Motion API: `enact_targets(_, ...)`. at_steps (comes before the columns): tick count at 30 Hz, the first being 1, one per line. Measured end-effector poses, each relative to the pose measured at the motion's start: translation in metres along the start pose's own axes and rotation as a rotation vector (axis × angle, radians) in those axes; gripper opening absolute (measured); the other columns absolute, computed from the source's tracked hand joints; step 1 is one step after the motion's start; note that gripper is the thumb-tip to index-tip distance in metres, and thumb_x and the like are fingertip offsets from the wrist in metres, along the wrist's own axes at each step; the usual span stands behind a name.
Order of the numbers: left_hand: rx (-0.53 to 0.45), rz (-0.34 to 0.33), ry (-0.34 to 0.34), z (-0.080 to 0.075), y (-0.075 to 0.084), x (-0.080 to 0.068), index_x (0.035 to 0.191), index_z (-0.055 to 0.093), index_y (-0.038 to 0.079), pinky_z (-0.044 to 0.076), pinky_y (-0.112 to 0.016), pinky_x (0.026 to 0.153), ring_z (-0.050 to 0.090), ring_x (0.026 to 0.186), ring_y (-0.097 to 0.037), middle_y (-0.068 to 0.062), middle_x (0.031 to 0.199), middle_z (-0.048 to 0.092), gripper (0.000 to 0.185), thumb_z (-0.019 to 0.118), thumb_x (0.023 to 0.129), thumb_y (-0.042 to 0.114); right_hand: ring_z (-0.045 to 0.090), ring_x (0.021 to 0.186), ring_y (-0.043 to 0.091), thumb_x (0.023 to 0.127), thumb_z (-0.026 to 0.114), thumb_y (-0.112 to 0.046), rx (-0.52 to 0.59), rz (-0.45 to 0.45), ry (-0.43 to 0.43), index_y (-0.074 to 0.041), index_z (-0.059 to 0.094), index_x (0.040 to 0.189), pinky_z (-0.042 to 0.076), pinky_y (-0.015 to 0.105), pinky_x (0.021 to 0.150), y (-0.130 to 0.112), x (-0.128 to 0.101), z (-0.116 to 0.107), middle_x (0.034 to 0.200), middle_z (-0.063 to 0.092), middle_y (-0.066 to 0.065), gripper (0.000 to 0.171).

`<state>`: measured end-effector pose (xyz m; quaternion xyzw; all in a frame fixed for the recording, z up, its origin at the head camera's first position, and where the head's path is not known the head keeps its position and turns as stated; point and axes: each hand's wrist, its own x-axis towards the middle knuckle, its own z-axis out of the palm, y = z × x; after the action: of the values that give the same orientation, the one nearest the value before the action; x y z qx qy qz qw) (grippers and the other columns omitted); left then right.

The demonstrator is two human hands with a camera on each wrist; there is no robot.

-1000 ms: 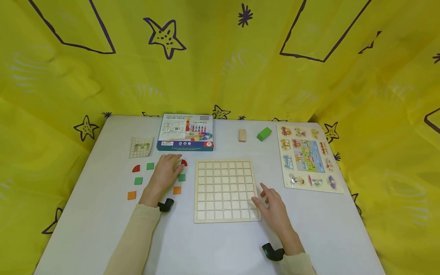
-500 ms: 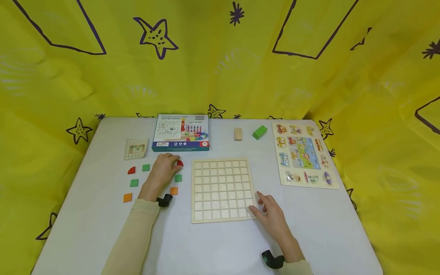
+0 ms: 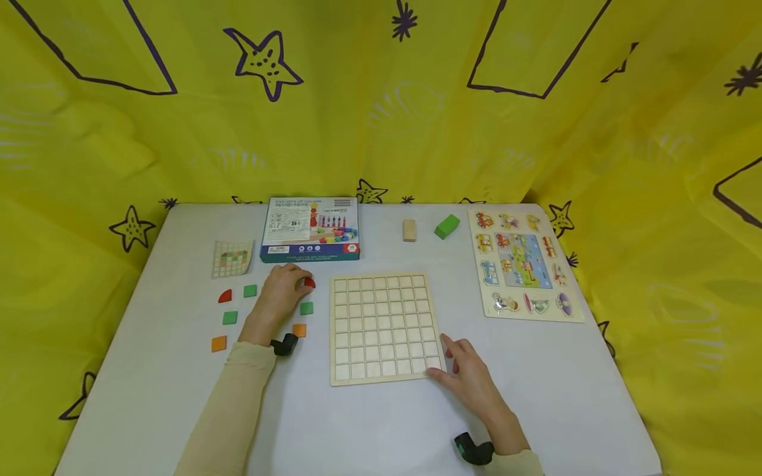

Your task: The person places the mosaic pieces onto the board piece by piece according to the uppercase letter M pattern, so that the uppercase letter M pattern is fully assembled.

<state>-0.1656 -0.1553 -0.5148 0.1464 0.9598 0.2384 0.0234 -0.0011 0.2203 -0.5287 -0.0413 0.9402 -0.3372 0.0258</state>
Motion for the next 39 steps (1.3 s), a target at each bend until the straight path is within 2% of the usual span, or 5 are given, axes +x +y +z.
enact_targets(7,-0.016,-0.015,-0.005,0.001,0.000,0.004,0.112,0.071,0.002,0.041,-0.046,0.096,0.051,0.106,-0.034,-0.014,0.114,0.062,0.024,0.071,0.091,0.014,0.041,0.071,0.012,0.077,0.085,-0.027,-0.002,0.062,-0.068,0.004,0.050,0.139,0.037,0.025,0.056,0.000,0.003,-0.002,0.090,0.047,-0.002,0.078)
enact_targets(15,-0.028,-0.052,-0.022,0.001,0.002,0.004,0.110,0.070,0.002,0.041,-0.046,0.097,0.050,0.107,-0.034,-0.014,0.115,0.062,0.022,0.071,0.091,0.014,0.041,0.071,0.012,0.077,0.085,-0.025,-0.002,0.084,-0.080,0.004,0.050,0.139,0.037,0.025,0.056,0.000,0.004,0.000,0.090,0.047,-0.002,0.076)
enact_targets(29,-0.028,-0.075,0.012,-0.004,0.006,0.002,0.110,0.069,0.002,0.044,-0.045,0.087,0.052,0.091,-0.030,-0.012,0.101,0.067,0.027,0.073,0.090,0.019,0.041,0.071,0.012,0.077,0.085,-0.024,0.002,0.089,-0.070,0.003,0.051,0.138,0.037,0.025,0.056,-0.001,0.004,0.002,0.089,0.047,-0.003,0.075)
enact_targets(33,-0.051,-0.059,0.027,-0.009,0.016,0.001,0.110,0.070,0.002,0.045,-0.043,0.083,0.053,0.088,-0.029,-0.010,0.098,0.069,0.027,0.073,0.090,0.019,0.041,0.072,0.012,0.076,0.085,-0.024,-0.001,0.092,-0.070,0.003,0.051,0.138,0.038,0.025,0.057,-0.001,0.003,0.003,0.089,0.047,-0.003,0.075)
enact_targets(39,-0.066,0.031,0.064,-0.012,0.034,0.010,0.105,0.072,0.002,0.045,-0.044,0.082,0.057,0.087,-0.030,-0.010,0.096,0.070,0.022,0.075,0.089,0.017,0.041,0.072,0.012,0.076,0.086,-0.024,0.004,0.087,-0.061,0.003,0.051,0.138,0.038,0.025,0.057,0.000,0.002,0.002,0.089,0.047,-0.003,0.075)
